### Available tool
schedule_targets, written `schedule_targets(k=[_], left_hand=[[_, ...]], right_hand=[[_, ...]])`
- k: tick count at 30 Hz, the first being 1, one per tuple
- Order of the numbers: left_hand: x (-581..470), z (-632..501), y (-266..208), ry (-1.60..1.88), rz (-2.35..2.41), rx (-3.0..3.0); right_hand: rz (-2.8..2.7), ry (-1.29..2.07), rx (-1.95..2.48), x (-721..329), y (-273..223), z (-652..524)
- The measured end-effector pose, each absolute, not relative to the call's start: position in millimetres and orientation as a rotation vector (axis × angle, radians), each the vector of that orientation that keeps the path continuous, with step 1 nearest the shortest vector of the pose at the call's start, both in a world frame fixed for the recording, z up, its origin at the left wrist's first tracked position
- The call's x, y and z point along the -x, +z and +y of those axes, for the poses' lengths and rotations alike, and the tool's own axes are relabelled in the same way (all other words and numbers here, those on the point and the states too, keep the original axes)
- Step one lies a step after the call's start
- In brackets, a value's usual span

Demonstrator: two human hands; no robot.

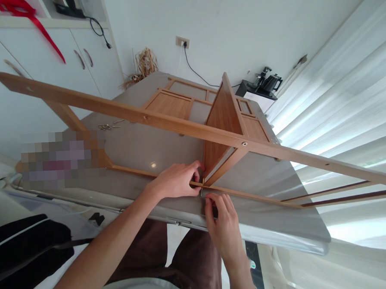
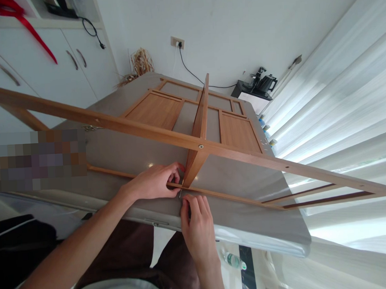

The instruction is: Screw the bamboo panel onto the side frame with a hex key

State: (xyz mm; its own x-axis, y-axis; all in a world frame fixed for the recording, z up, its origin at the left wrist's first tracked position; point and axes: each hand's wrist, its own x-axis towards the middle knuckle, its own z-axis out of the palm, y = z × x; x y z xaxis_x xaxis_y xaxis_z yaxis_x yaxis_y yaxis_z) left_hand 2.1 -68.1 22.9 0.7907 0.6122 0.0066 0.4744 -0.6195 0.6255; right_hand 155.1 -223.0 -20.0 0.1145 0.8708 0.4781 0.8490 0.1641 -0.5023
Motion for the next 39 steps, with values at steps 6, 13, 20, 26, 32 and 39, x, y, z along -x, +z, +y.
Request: schedule_targets(k=[6, 13, 20, 26, 32, 39], left_hand=[[-3, -67, 24, 0.286, 0.782, -2.372], [0, -65, 27, 0.263, 0.734, -2.359], [0, -64, 25, 0.271, 0.731, -2.351], [0, -64, 24, 0.284, 0.747, -2.354], [0, -65, 23, 0.287, 0.759, -2.364], [-1, -66, 21, 0.304, 0.76, -2.378]], right_hand=[[-1.696, 0.027, 1.653, -155, -18, -224], [-1.703, 0.039, 1.662, -155, -16, -225], [-1.714, 0.04, 1.678, -158, -17, -224], [-1.778, 0.038, 1.653, -164, -17, -225], [-1.771, -0.021, 1.669, -167, -18, -226], [-1.759, -0.013, 1.69, -168, -20, -225]])
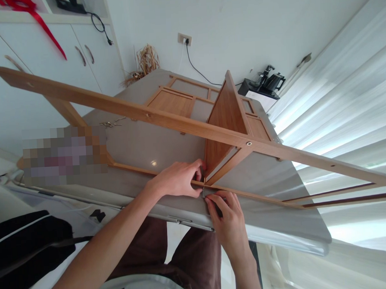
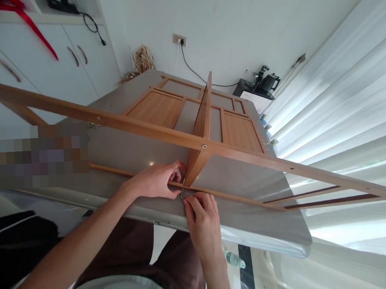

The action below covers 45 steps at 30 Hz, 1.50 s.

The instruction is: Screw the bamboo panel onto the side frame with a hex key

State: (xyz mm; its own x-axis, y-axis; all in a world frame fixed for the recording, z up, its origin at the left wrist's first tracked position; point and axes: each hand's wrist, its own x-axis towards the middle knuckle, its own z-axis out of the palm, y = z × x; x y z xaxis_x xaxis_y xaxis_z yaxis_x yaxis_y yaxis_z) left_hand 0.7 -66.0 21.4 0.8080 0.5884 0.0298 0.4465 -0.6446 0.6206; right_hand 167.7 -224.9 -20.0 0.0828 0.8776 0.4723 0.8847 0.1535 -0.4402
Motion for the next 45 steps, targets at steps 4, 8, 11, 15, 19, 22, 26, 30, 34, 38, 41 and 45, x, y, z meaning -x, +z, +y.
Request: schedule_targets(k=[4, 8, 11, 15, 19, 22, 26, 30, 34, 38, 41, 45], left_hand=[[-1, -66, 21, 0.309, 0.763, -2.382], [0, -66, 22, 0.305, 0.761, -2.384], [0, -66, 22, 0.305, 0.762, -2.386], [0, -66, 21, 0.307, 0.76, -2.387], [0, -65, 19, 0.31, 0.766, -2.388], [0, -66, 19, 0.306, 0.774, -2.388], [0, -66, 21, 0.294, 0.777, -2.387], [0, -66, 22, 0.29, 0.781, -2.38], [0, -67, 23, 0.289, 0.781, -2.371], [0, -67, 23, 0.288, 0.775, -2.367], [0, -67, 23, 0.288, 0.772, -2.363], [0, -67, 24, 0.289, 0.767, -2.357]], right_hand=[[-1.762, 0.016, 1.69, -169, -21, -225], [-1.76, 0.048, 1.68, -171, -21, -225], [-1.759, 0.075, 1.667, -172, -21, -224], [-1.761, 0.107, 1.65, -175, -23, -224], [-1.754, 0.141, 1.644, -178, -23, -222], [-1.758, 0.152, 1.626, -179, -22, -222], [-1.793, 0.161, 1.595, -179, -16, -225], [-1.814, 0.142, 1.603, -177, -14, -228], [-1.817, 0.104, 1.615, -172, -15, -228], [-1.836, 0.065, 1.622, -169, -17, -225], [-1.842, 0.034, 1.624, -169, -18, -224], [-1.851, -0.002, 1.633, -168, -19, -224]])
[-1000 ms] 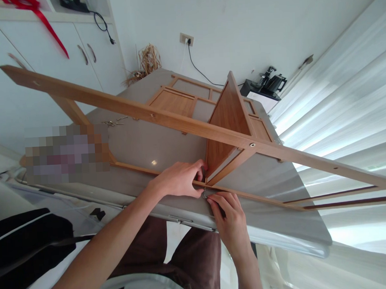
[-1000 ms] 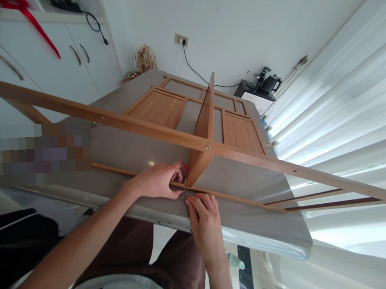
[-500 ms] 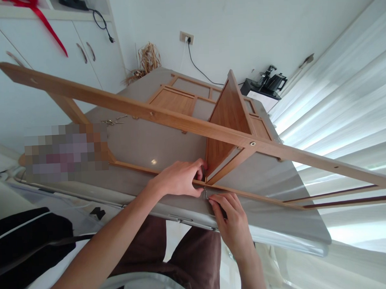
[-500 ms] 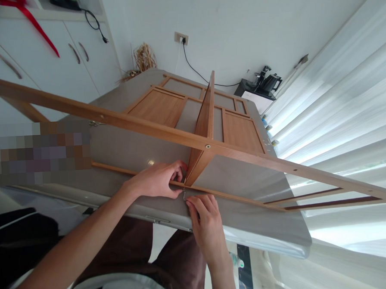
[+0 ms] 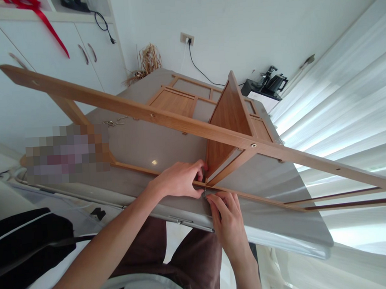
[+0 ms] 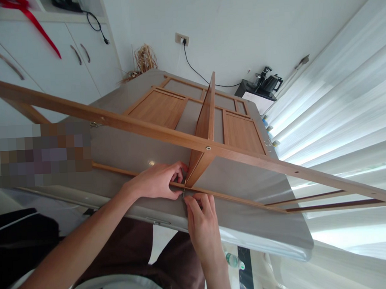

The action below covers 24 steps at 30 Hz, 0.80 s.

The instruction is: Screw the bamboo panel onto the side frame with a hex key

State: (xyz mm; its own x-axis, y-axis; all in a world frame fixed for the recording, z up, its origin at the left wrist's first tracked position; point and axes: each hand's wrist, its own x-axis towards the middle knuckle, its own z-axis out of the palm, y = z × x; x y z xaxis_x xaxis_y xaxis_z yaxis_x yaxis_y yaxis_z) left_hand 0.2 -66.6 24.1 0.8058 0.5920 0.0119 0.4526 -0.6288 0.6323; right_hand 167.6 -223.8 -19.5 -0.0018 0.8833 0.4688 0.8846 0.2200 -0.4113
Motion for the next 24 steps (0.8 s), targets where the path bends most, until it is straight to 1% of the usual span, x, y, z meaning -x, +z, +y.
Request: schedule_targets(k=[13, 24], left_hand=[[0, -66, 26, 0.265, 0.775, -2.35], [0, -66, 25, 0.297, 0.782, -2.341]], right_hand=[[-1.848, -0.095, 1.693, -157, -16, -226], [-1.776, -0.099, 1.673, -160, -18, -221]])
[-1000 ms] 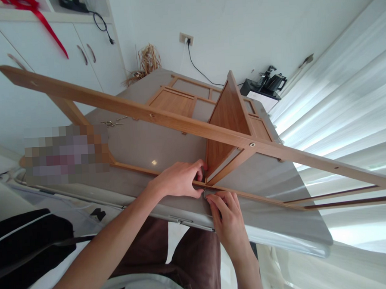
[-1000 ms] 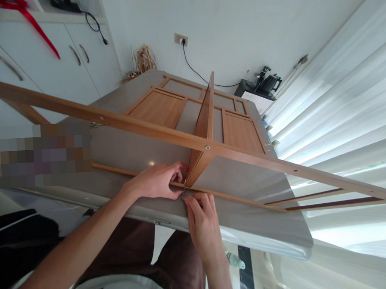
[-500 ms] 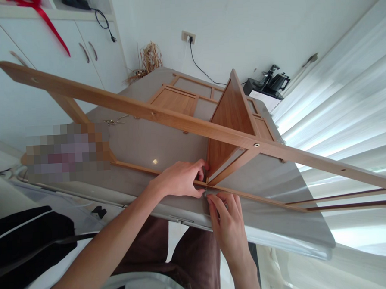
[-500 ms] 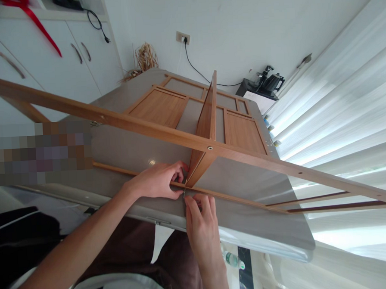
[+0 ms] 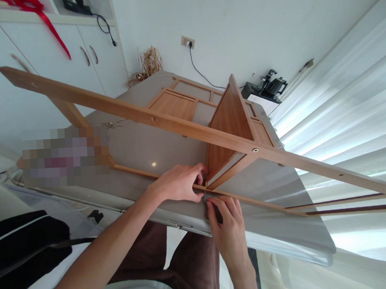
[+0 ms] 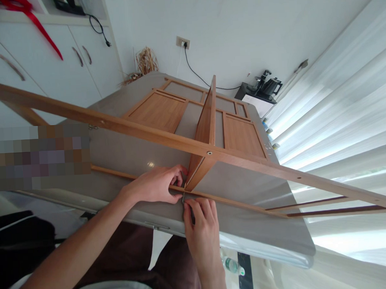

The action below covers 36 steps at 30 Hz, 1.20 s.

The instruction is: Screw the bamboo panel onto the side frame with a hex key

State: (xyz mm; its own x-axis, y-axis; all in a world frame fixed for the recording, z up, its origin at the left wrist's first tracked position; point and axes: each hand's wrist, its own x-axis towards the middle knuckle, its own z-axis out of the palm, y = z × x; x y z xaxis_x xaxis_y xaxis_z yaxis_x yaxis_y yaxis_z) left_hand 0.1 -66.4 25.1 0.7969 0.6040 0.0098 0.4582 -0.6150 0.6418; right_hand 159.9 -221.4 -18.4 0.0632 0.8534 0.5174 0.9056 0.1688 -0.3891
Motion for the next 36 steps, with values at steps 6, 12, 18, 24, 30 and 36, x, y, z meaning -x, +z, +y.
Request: schedule_targets(k=[6, 12, 18, 24, 30, 36], left_hand=[[-0.4, -66.8, 25.6, 0.299, 0.791, -2.339], [0.0, -66.8, 26.1, 0.309, 0.795, -2.344], [-0.4, -66.6, 23.5, 0.309, 0.796, -2.347], [-1.0, -66.2, 21.7, 0.316, 0.791, -2.346], [-0.6, -66.0, 23.5, 0.318, 0.782, -2.345], [0.2, -66.4, 24.9, 0.312, 0.779, -2.341]], right_hand=[[-1.71, -0.08, 1.698, -164.8, -27.9, -222.8], [-1.707, -0.041, 1.704, -166.5, -29.2, -222.7], [-1.749, 0.02, 1.694, -167.4, -25.7, -222.3], [-1.786, 0.05, 1.663, -166.6, -21.1, -226.0], [-1.798, 0.023, 1.667, -161.7, -22.4, -226.3], [-1.819, -0.006, 1.67, -161.6, -21.9, -223.2]])
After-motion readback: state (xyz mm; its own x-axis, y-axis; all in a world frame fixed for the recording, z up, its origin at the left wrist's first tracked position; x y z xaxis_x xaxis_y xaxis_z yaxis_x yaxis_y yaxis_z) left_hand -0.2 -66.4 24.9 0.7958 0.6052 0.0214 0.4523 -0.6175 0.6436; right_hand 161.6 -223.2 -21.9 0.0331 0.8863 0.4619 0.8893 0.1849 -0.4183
